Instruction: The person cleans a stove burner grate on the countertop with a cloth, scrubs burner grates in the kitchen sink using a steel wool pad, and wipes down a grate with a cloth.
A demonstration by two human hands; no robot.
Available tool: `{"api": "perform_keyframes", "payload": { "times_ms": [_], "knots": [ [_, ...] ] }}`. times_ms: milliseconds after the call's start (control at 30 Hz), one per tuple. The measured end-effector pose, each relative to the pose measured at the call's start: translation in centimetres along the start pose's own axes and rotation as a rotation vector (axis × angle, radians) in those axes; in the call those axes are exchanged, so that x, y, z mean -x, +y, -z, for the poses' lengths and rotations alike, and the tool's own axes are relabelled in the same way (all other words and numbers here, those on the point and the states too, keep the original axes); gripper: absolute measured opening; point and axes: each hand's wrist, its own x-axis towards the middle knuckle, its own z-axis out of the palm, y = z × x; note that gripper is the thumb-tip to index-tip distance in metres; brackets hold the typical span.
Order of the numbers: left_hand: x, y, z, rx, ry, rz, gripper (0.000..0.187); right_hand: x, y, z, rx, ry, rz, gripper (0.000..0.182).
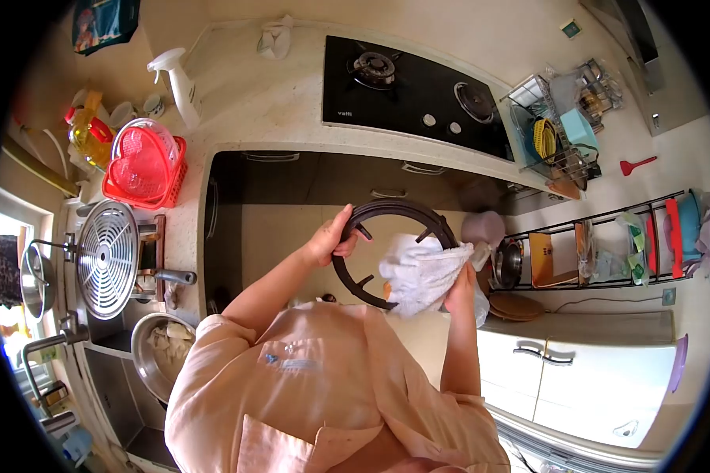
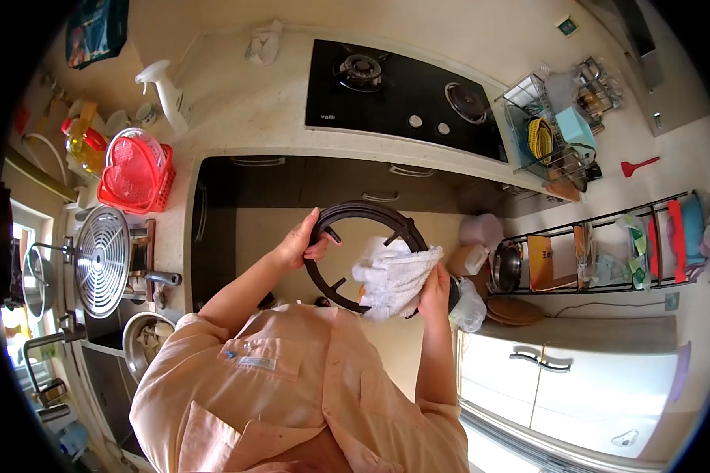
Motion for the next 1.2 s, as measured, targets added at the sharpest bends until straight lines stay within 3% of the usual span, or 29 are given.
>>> {"api": "perform_keyframes", "payload": {
  "times_ms": [100, 200, 400, 567, 667, 700, 733, 800, 867, 900, 933, 1000, 1067, 1133, 1200],
  "knots": [
    [1.0, 2.7, -1.7, -0.183, 0.059, -0.03, 0.074, -0.3, -3.1, -1.2, 0.412, -0.11, 0.244, 0.036],
    [1.8, 4.8, -3.8, -0.339, 0.029, -0.112, 0.069, -0.7, -7.2, -3.2, 0.658, -0.188, 0.342, 0.033],
    [3.9, 7.0, -6.9, -0.497, 0.046, -0.249, 0.056, -1.7, -6.9, -2.9, 0.633, 0.012, 0.554, 0.03],
    [6.0, 9.3, -9.5, -0.384, 0.171, -0.342, 0.034, -1.6, -7.8, -3.1, 0.702, 0.084, 0.724, 0.027],
    [6.8, 10.0, -10.6, -0.664, 0.203, -0.62, 0.03, -2.5, -5.4, -1.8, 0.608, 0.169, 0.668, 0.026],
    [7.0, 10.5, -11.4, -0.626, 0.22, -0.68, 0.026, -2.8, -4.5, -2.1, 0.556, 0.169, 0.705, 0.024],
    [7.1, 10.9, -11.7, -0.574, 0.226, -0.668, 0.025, -2.9, -3.4, -3.2, 0.38, 0.252, 0.621, 0.023],
    [7.4, 11.7, -11.5, -0.469, 0.242, -0.64, 0.022, -3.7, 1.4, -1.3, 0.369, 0.117, 0.435, 0.028],
    [7.1, 12.7, -10.5, -0.36, 0.217, -0.627, 0.019, -4.2, 1.9, -1.4, -0.239, 0.107, 0.358, 0.036],
    [7.1, 13.2, -10.9, -0.473, 0.305, -0.651, 0.018, -4.2, 1.5, -2.0, -0.541, 0.094, 0.306, 0.04],
    [7.0, 13.6, -11.5, -0.582, 0.395, -0.679, 0.017, -4.0, 0.3, -1.5, -0.504, 0.066, 0.372, 0.04],
    [6.7, 13.5, -11.5, -0.855, 0.379, -0.912, 0.017, -3.0, -4.4, -1.5, -0.54, -0.062, 0.409, 0.041],
    [6.3, 13.4, -11.3, -1.086, 0.158, -1.039, 0.02, -2.3, -6.5, -0.9, -0.157, -0.081, 0.562, 0.04],
    [5.5, 12.6, -10.9, -1.311, 0.074, -1.181, 0.029, -2.6, -7.4, -1.2, -0.115, 0.011, 0.581, 0.039],
    [5.7, 12.3, -11.2, -1.433, 0.043, -1.265, 0.036, -4.5, -8.5, -2.0, -0.418, 0.215, 0.472, 0.038]
  ]
}}
